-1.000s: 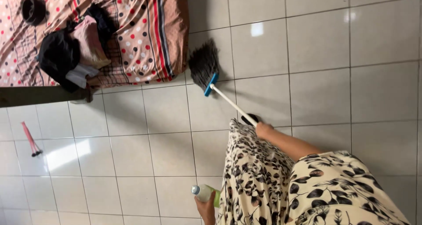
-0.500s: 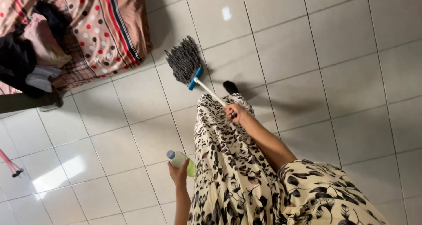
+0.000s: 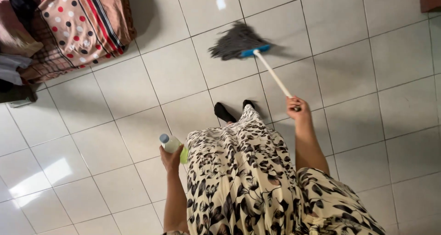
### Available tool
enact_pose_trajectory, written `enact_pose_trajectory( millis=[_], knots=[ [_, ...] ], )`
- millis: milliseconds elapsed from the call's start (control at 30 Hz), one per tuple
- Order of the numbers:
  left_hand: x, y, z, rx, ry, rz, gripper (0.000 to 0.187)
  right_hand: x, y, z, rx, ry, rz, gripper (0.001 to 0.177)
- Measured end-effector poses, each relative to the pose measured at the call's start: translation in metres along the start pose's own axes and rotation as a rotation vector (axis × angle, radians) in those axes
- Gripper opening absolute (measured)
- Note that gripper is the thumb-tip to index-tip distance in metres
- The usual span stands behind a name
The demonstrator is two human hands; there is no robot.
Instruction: The person mops a tiled floor using a string mop while holding a plastic bottle in the other hand. The person moves the mop back and forth across the floor near a bed and a wooden cabinet.
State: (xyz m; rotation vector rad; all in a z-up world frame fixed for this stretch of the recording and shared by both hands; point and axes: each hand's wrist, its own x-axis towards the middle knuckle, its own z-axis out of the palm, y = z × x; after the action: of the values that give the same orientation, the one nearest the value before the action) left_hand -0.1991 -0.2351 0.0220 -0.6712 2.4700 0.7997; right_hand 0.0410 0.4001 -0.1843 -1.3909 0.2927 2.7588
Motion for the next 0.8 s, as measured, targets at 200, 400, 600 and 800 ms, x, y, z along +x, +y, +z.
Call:
enact_pose_trajectory(
  millis=[200, 400, 600, 800],
  knots=[
    [-0.008, 0.009, 0.033, -0.074, 0.058, 0.078, 0.1, -0.117, -0.07, -0.083, 0.273, -0.047, -0.193, 0.029],
    [-0.027, -0.001, 0.053, -0.102, 0.074, 0.074, 0.098, -0.101, -0.07, -0.076, 0.219, 0.243, -0.455, 0.017],
    [-0.032, -0.012, 0.029, -0.044, 0.025, 0.037, 0.102, -0.058, -0.014, -0.036, -0.359, 0.47, -0.195, 0.016],
    [0.016, -0.014, -0.02, 0.04, 0.03, 0.063, 0.105, -0.003, 0.071, 0.018, -0.52, 0.428, -0.065, 0.016]
  ],
)
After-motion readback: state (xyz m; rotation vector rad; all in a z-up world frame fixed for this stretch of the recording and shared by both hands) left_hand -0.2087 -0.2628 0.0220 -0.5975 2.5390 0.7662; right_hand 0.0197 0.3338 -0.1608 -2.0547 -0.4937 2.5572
